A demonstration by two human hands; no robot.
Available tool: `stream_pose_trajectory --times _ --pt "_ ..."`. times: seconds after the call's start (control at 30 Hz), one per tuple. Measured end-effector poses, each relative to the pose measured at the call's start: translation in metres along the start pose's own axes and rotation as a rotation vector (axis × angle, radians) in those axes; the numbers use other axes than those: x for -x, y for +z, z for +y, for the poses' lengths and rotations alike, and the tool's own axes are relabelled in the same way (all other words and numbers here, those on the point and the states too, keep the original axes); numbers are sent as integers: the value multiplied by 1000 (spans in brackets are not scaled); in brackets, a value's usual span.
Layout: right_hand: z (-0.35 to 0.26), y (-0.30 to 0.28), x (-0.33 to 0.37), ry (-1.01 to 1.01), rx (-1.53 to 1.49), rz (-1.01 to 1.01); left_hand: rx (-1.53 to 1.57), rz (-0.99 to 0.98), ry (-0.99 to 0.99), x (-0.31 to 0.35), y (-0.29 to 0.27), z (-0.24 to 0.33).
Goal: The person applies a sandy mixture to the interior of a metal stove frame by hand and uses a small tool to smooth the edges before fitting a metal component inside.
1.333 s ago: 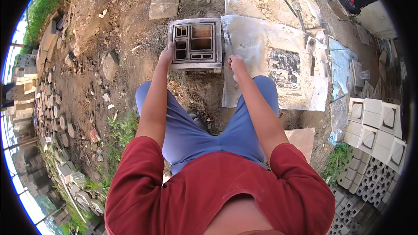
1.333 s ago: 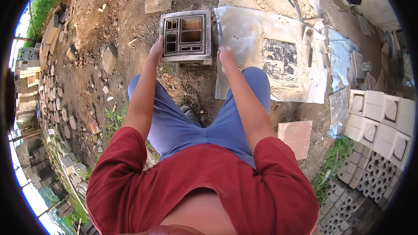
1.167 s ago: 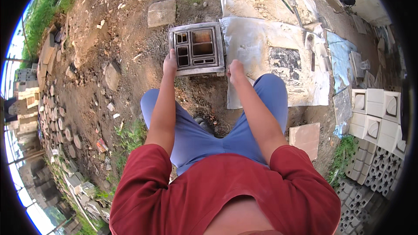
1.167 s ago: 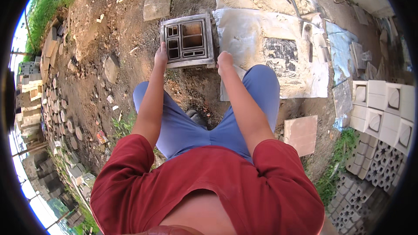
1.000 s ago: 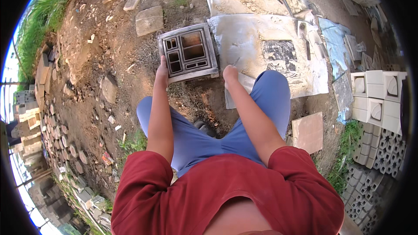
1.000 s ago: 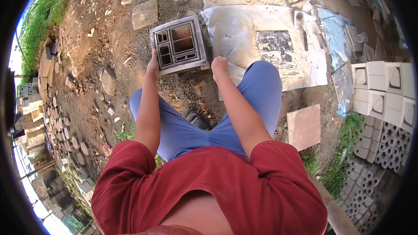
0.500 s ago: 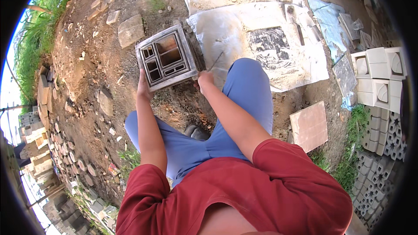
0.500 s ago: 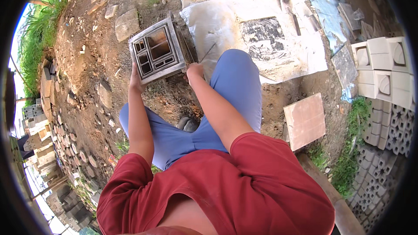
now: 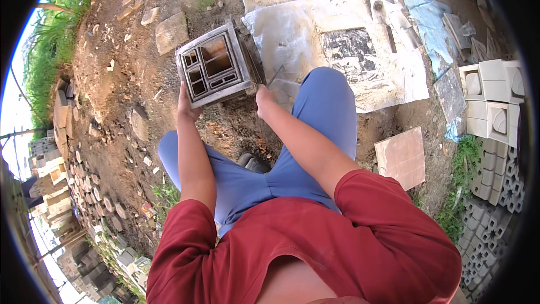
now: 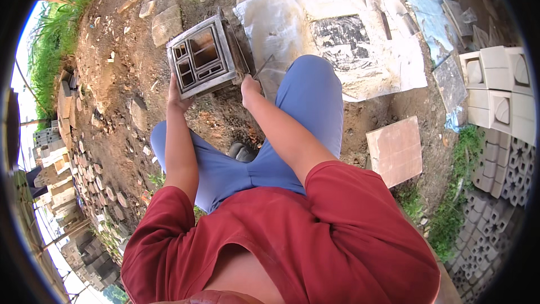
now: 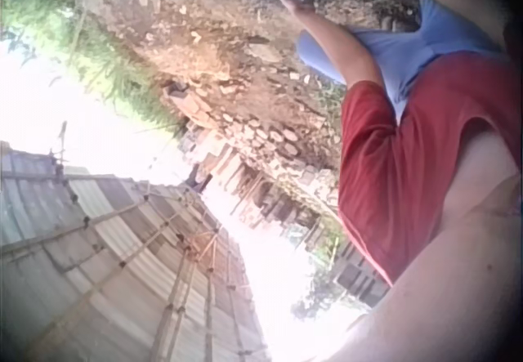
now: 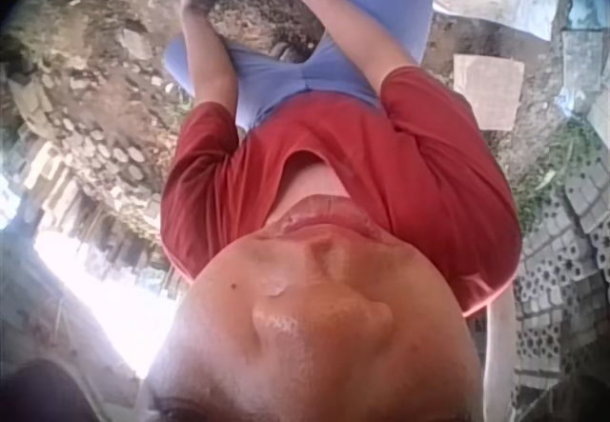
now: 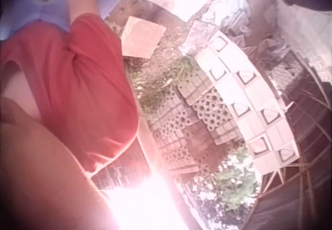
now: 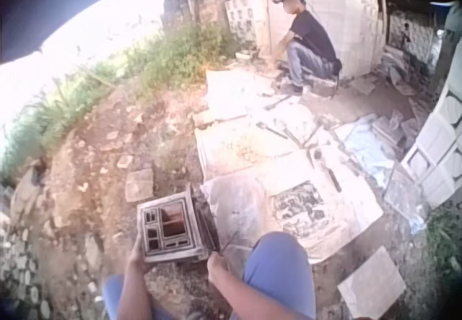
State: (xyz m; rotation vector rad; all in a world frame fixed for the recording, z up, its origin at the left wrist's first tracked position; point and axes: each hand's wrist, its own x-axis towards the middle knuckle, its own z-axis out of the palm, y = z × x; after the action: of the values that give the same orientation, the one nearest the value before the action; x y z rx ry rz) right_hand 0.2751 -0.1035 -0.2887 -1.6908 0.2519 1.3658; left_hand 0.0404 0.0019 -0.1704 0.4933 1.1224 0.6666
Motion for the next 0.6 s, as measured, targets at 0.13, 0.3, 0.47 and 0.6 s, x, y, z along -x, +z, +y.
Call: stream_pose_trajectory --times 0.13,0.3,0.47,0.6 --pt "16 28 57 152 -168 -204 0 150 18 23 -38 -4" --pt "3 15 48 82 -184 -297 -34 136 7 15 -18 -1" --pt "-2 19 58 124 -225 -250 -31 143 -3 19 -18 -4" --pt "-4 23 57 122 -270 -228 -64 162 12 15 -22 -5"
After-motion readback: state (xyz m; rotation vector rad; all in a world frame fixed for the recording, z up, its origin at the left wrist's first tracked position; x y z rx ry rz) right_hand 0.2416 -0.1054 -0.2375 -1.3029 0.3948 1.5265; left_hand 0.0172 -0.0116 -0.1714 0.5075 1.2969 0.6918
